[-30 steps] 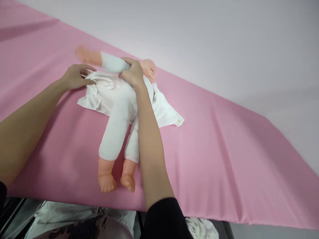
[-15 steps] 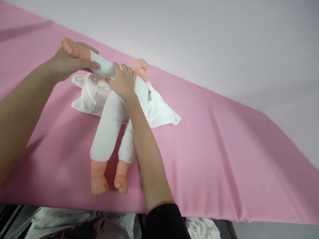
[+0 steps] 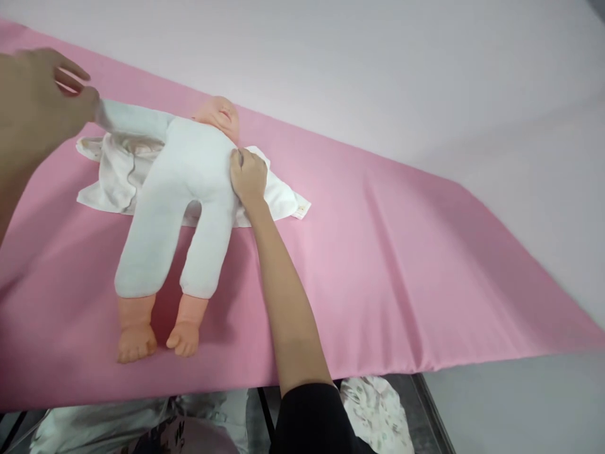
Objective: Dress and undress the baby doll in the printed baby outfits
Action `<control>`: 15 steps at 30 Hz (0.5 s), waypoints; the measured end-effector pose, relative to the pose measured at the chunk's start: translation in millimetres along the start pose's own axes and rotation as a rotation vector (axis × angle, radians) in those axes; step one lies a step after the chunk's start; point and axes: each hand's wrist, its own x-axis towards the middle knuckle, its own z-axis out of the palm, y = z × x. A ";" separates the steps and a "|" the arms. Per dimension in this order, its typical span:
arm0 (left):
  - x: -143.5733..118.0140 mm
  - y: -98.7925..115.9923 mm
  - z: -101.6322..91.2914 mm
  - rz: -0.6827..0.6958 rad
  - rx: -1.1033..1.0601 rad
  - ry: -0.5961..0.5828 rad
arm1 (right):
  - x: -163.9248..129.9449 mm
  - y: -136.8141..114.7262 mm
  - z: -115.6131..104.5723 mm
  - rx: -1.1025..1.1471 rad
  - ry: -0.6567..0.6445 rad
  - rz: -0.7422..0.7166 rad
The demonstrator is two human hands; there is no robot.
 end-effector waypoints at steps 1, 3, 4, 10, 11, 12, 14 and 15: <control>-1.9 4.5 -0.7 -0.010 -0.001 -0.043 | -1.9 1.8 2.2 -0.097 0.026 0.005; -6.7 15.3 -2.5 0.031 0.087 -0.092 | -5.1 6.3 6.2 -0.272 0.040 0.005; -9.7 21.9 -3.2 0.059 0.107 -0.100 | -6.5 8.4 7.9 -0.337 0.045 -0.004; -35.0 82.0 6.3 0.421 -0.158 -0.225 | -11.9 8.4 9.5 -0.450 0.122 0.043; -38.2 95.2 10.4 0.494 -0.201 -0.226 | -12.5 7.0 9.0 -0.439 0.121 0.086; -40.3 108.9 14.9 0.561 -0.222 -0.221 | -12.9 5.8 8.6 -0.426 0.116 0.135; -40.4 136.6 24.1 0.715 -0.169 -0.236 | -13.6 4.6 8.4 -0.409 0.103 0.230; -38.6 150.0 28.7 0.794 -0.110 -0.263 | -14.0 4.7 8.5 -0.408 0.089 0.263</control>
